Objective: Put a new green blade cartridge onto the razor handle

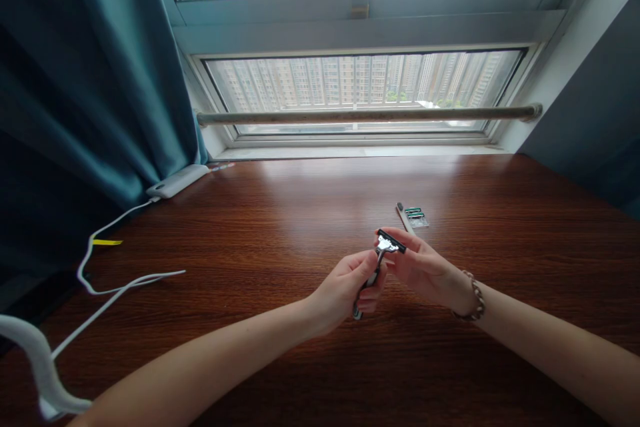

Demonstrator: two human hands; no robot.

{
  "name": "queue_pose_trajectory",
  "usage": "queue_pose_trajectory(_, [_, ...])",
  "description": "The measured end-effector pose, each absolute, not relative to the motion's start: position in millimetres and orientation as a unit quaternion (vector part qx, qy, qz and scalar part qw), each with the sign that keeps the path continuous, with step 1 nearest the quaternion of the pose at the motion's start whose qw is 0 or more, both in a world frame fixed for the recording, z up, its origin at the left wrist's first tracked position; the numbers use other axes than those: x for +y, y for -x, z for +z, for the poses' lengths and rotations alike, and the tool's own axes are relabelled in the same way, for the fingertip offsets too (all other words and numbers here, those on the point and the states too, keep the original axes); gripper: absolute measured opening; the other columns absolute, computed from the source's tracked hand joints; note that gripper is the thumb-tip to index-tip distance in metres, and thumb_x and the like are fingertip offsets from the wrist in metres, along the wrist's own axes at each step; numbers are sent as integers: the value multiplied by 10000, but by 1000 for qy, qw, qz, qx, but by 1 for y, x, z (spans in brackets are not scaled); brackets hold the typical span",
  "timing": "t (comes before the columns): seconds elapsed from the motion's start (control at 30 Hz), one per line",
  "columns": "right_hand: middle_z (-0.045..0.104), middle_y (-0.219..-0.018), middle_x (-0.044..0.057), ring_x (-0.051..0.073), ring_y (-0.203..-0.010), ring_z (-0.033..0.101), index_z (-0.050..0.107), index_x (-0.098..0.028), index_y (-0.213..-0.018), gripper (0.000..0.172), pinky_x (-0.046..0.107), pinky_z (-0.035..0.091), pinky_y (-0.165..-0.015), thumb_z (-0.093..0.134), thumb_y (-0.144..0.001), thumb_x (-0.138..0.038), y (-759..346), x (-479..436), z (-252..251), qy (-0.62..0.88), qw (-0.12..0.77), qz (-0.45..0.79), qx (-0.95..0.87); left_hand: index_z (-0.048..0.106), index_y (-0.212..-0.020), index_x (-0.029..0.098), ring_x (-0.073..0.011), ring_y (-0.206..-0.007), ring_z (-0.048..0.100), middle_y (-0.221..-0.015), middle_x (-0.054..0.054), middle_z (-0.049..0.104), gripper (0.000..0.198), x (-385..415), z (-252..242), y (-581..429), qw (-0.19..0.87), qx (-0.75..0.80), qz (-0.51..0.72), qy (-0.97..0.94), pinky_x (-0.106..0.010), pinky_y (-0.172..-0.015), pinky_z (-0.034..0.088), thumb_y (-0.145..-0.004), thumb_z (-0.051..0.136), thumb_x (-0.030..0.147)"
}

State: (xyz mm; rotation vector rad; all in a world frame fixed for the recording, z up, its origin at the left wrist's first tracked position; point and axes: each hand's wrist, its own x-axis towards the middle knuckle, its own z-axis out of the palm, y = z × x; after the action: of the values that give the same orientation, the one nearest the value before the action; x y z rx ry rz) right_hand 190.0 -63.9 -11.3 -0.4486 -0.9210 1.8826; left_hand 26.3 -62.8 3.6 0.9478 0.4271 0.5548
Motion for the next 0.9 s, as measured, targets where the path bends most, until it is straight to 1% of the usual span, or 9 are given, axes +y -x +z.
queue_pose_trajectory(0.27, [560,-1004,33,126,-867,515,548,-231,-1065,329,261,393,-750,596,-740,-249,-189,-65,-12,182,478,773,-375,422,-693,135,-32,-410,216,-475,66,266,349,-63,4,-26,830,200,257,-453,-181,-394,146,-790,419,470])
queue_pose_trajectory(0.63, [550,-998,22,124,-865,516,544,-275,-1049,347,271,389,-777,622,-712,-290,-189,-65,-14,214,487,739,-413,378,-689,151,-31,-387,163,-462,73,223,345,-64,8,-25,835,216,237,-448,-187,-380,117,-814,363,472])
queue_pose_trajectory(0.9, [530,-1070,27,129,-945,488,538,-265,-1070,351,251,389,-789,599,-730,-204,-195,-62,-14,242,494,696,-462,354,-694,165,-35,-373,108,-450,82,172,330,-63,8,-23,841,210,226,-445,-170,-354,82,-825,332,467])
